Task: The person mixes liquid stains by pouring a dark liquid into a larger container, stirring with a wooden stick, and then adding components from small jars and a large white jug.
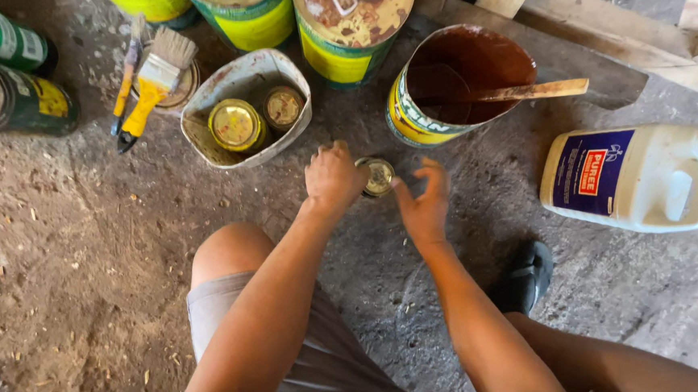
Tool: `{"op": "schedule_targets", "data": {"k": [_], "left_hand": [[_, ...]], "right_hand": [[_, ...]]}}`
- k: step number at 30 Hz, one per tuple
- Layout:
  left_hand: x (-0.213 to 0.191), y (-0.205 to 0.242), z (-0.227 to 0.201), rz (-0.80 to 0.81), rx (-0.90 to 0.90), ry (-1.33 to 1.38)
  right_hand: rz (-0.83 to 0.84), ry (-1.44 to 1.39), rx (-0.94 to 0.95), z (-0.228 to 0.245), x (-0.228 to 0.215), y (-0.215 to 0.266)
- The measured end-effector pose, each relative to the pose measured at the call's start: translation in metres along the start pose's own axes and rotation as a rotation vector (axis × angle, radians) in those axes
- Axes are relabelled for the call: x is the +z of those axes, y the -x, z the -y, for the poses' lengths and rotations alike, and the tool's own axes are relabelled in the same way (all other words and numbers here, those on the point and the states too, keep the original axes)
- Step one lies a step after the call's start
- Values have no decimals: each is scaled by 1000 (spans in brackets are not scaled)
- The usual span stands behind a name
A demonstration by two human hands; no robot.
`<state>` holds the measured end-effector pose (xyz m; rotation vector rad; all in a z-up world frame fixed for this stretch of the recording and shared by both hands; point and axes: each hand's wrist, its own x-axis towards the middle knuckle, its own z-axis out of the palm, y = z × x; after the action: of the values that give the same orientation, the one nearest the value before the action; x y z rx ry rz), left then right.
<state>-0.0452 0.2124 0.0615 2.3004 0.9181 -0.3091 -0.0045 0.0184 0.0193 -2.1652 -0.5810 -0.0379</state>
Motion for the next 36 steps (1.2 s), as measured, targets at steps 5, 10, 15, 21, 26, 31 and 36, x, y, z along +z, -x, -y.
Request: {"op": "schedule_targets", "data": {"k": [5, 10, 15, 21, 26, 31, 36], "left_hand": [[-4, 6, -4, 124, -69, -64], [7, 2, 6, 194, -119, -138], [16, -1, 6, 176, -128, -155], [46, -6, 5, -43, -42, -168], [25, 7, -12, -113, 162, -241], [25, 29, -11, -21, 325, -310], [-13, 50, -30, -136, 421, -305]], "right_hand": [[95, 31, 161, -21, 17, -8], [161, 157, 89, -15, 28, -7], [215, 231, 153, -18, 29, -16], [255, 297, 135, -21, 39, -44], [309, 462, 199, 37, 12, -57], [228, 330, 49, 11, -3, -27], [462, 425, -18, 7, -65, -41]]}}
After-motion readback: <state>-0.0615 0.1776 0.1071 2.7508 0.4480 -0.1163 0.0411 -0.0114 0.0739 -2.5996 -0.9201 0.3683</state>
